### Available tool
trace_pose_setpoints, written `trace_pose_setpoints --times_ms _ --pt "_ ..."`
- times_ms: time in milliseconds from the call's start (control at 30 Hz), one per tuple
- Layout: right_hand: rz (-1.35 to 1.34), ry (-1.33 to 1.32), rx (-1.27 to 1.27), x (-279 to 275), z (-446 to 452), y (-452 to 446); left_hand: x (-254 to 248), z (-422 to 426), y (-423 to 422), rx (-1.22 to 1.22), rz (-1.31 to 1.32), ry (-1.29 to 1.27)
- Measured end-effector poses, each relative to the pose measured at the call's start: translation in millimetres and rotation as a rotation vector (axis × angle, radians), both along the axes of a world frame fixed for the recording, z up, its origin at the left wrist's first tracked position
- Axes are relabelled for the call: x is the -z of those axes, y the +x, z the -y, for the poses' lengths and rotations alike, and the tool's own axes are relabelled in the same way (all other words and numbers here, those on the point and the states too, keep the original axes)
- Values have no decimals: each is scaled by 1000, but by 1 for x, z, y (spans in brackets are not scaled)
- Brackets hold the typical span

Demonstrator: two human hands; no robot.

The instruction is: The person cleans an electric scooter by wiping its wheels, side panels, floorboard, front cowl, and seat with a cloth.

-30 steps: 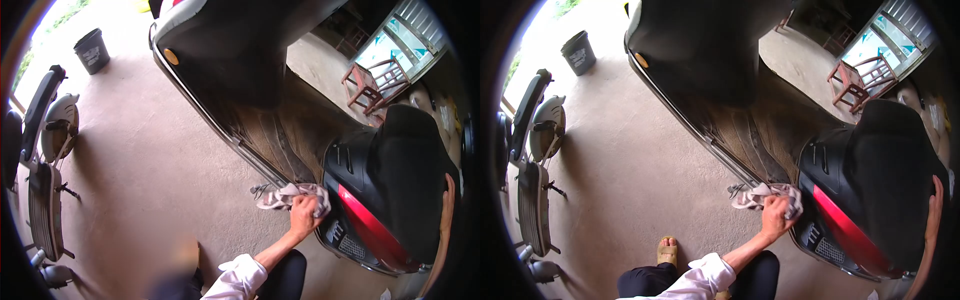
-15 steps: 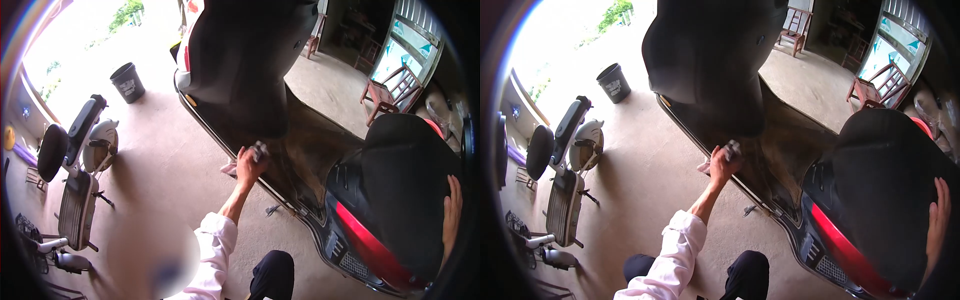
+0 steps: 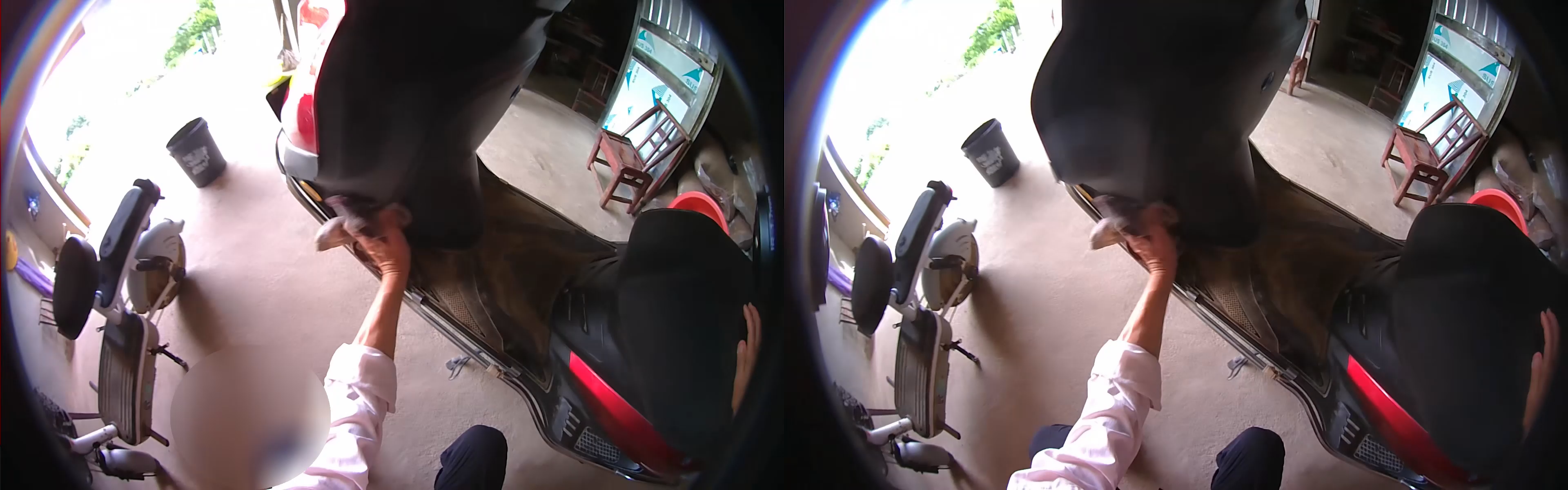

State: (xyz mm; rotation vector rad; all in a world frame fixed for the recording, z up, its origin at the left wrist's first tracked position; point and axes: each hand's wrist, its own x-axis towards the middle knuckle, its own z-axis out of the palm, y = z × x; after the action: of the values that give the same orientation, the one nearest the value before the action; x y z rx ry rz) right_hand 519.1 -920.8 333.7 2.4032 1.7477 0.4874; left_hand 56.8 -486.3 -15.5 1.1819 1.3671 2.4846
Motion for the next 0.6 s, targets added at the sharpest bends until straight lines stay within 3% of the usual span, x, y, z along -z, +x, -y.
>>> trace_pose_setpoints --times_ms 33,67,133,167,233,333,367,467,500,600 --pt "-2 -8 0 -2 -2 -3 12 4 11 -95 -147 -5" --pt "-8 -7 -1 -2 -5 -5 22 12 18 -93 -136 -18" --pt "-26 -7 4 -4 -8 -10 38 37 23 63 -700 -330" --pt "-41 -6 5 -6 -10 -12 71 31 21 207 -955 -275" --pt "-66 4 20 -6 -8 -20 79 41 22 286 -1184 -49" --pt "-19 -9 82 -9 -3 -20 48 40 9 342 -601 -323" --pt "-21 -16 82 -8 -1 -9 22 38 -3 232 -603 -325" --pt "-58 26 46 -1 3 3 -21 17 -35 48 -238 30" --pt "-47 37 63 -1 2 0 -38 26 -45 -3 -295 -13" --pt "-27 47 61 -4 2 2 -16 10 -63 -67 -465 -55"
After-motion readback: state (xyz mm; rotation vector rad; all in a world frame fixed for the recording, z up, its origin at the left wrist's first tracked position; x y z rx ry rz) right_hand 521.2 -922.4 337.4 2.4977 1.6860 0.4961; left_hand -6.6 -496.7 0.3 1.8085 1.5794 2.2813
